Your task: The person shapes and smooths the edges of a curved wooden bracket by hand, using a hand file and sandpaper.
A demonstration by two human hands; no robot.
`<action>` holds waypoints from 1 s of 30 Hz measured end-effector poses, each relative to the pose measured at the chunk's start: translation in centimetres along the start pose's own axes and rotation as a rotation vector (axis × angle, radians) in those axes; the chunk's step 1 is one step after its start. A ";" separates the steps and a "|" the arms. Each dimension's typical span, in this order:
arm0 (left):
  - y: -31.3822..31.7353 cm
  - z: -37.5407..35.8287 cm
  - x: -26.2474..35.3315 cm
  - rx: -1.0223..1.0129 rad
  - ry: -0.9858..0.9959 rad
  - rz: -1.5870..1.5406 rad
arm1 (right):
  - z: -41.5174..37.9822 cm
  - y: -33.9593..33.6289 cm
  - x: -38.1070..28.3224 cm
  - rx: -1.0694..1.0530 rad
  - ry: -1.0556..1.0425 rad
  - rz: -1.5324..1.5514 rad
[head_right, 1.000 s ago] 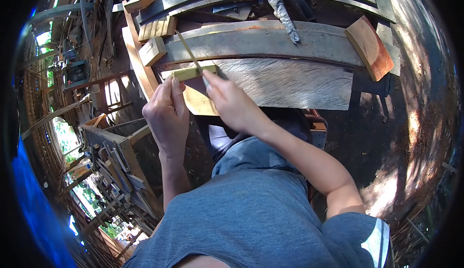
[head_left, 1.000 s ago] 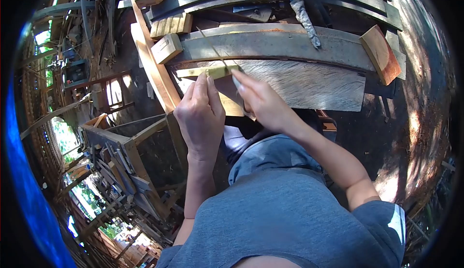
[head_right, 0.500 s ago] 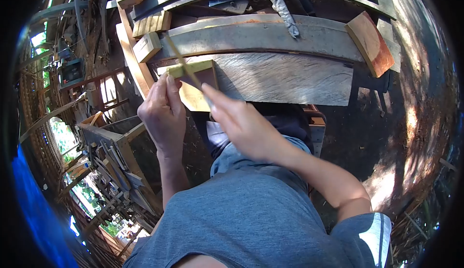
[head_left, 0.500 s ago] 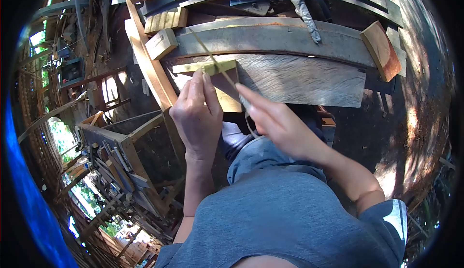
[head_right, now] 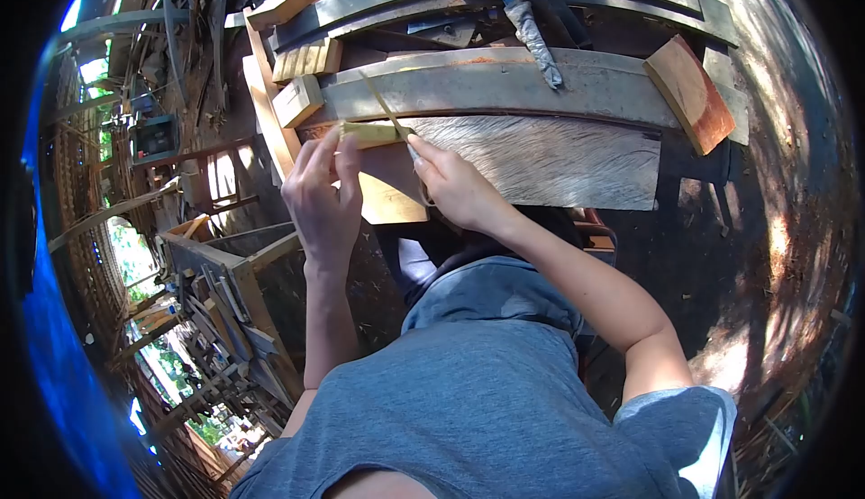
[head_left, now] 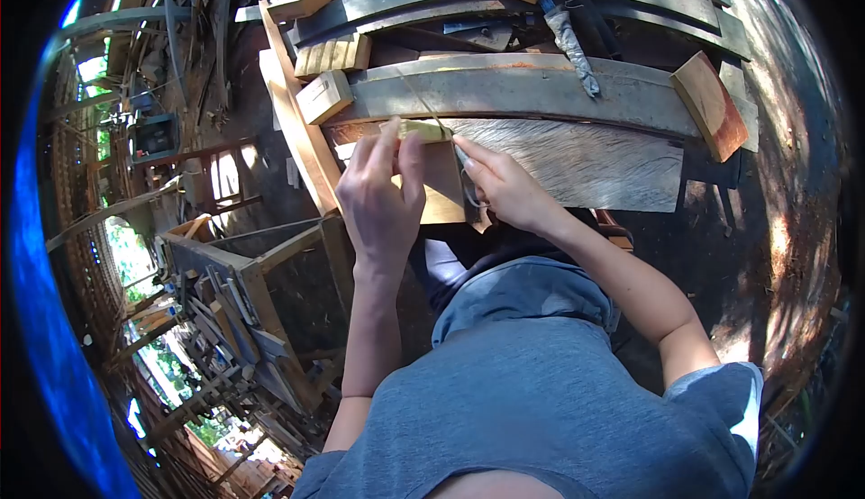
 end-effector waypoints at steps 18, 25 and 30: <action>3.3 6.4 -3.1 -0.082 0.152 0.017 | 4.8 3.4 -5.8 0.070 -0.089 0.379; 0.9 2.3 -3.4 0.004 0.106 -0.035 | 4.5 3.8 -1.7 0.103 0.005 0.357; 2.0 2.9 -11.0 -0.211 -0.684 -0.345 | 6.5 2.3 1.3 0.186 0.015 0.388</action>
Point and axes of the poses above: each hand's wrist, its own z-axis towards the middle knuckle, its own y-axis out of the palm, x = y × z, the point moved 4 cm from there along z, towards the middle knuckle, and after that the axes turned 15 degrees about x, right-handed, at the moved point
